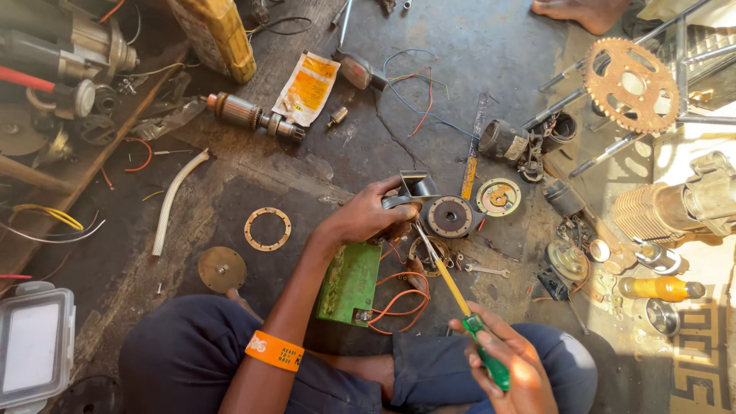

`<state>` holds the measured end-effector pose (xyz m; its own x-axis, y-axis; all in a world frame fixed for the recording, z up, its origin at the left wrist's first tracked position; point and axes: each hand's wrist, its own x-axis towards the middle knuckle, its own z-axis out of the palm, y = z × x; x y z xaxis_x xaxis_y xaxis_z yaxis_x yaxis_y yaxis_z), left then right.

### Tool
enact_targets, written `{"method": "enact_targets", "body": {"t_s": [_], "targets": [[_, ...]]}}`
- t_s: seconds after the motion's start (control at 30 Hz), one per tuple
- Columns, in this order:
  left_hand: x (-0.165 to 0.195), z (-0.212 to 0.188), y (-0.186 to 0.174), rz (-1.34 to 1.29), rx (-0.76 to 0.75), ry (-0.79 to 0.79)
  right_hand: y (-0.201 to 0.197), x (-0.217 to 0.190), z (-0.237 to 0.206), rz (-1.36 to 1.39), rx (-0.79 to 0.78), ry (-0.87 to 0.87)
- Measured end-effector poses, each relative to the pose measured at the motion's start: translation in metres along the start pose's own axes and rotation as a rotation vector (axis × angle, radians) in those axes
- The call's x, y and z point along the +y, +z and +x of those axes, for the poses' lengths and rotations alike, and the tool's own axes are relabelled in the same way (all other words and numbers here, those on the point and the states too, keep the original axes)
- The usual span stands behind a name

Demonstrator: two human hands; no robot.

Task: The person sits on the floor and uses a screwdriver to scrape and clean the interior of a cylindrical metal component. They repeatedly insert the tool to remove debris or oxidation from the inner surface while holding the part steady with their other hand.

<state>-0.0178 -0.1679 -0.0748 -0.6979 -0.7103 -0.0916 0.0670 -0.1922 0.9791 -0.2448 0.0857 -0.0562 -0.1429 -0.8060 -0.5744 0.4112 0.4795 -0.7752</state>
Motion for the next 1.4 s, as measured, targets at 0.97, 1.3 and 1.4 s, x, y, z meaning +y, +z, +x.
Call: {"method": "enact_targets", "body": {"t_s": [0.97,1.3,1.4], "targets": [[0.005,-0.004,0.007,0.116,0.055,-0.081,0.032,0.004,-0.004,-0.815,0.163,-0.679],[-0.008,0.001,-0.005,-0.458,0.173,0.126,-0.056,0.064,0.029,-0.057,0.195,0.022],[0.000,-0.003,-0.005,-0.511,0.148,0.079,-0.056,0.066,0.044,-0.183,0.238,0.075]]}}
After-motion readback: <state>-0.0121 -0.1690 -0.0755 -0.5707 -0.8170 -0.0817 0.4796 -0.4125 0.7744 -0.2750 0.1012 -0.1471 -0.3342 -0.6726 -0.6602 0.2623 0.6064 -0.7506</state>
